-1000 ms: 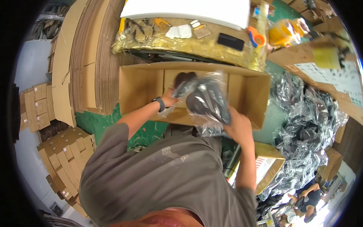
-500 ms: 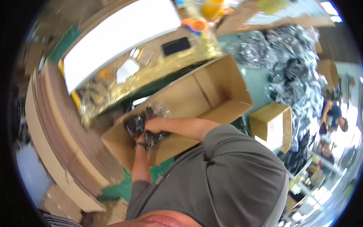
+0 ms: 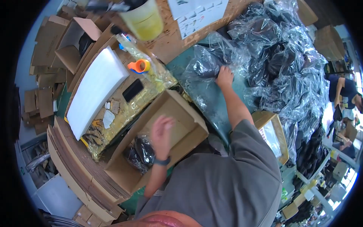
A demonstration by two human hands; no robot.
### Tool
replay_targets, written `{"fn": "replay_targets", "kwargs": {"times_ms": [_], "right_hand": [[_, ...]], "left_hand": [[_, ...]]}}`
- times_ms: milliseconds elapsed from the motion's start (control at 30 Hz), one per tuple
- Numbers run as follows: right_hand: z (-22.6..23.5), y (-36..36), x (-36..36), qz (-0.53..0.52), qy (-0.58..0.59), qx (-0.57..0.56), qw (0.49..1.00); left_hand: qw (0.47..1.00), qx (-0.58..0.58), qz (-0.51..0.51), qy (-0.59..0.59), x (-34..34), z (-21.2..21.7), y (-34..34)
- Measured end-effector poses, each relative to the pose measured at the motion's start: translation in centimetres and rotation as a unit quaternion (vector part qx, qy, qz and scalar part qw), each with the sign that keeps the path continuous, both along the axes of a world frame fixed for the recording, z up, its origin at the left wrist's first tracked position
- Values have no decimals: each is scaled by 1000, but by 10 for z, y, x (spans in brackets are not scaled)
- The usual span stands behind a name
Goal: Packing bicycle seats into cardboard boxes, applying foam protection, and sealing with tape.
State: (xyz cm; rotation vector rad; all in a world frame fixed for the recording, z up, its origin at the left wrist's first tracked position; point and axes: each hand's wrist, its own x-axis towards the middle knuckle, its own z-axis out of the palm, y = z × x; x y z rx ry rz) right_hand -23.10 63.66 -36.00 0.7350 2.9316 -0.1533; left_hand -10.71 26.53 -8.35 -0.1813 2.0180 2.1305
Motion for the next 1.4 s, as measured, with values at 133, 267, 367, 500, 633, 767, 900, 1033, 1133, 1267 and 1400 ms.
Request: {"fn": "replay_targets", "kwargs": {"times_ms": [133, 267, 367, 500, 633, 767, 900, 1033, 1133, 1267, 1400], "right_hand": [[2, -5, 39, 188, -134, -267, 935], [63, 52, -37, 267, -22, -199, 943], [113, 45, -116, 290, 160, -98, 938], [33, 52, -168, 323, -44, 133, 936], [15, 31, -188, 280, -105, 39, 954], [115, 26, -139, 254, 129, -161, 945], [251, 21, 7, 58, 284, -464, 837], [279, 104, 145, -115, 230, -816, 518], [335, -40, 153, -42, 134, -770, 622], [260, -241, 109, 47, -89, -636, 765], [100, -418, 59, 288, -343, -564, 694]], "left_hand": [[997, -15, -30, -68, -46, -120, 182], [842, -495, -70, -206, -61, -209, 247], [767, -634, -39, -91, -39, -268, 233], [829, -458, -144, -286, -38, -243, 233], [891, -170, -171, -385, -29, -181, 223], [931, 59, -264, -245, 25, -85, 137], [965, 105, -236, -49, 47, -6, -11], [964, -10, -194, -181, 79, -112, -152], [913, -122, -24, -390, 113, -238, -225], [841, 109, 396, -353, 160, -376, -266], [759, -237, 294, -531, 163, -431, -280]]}}
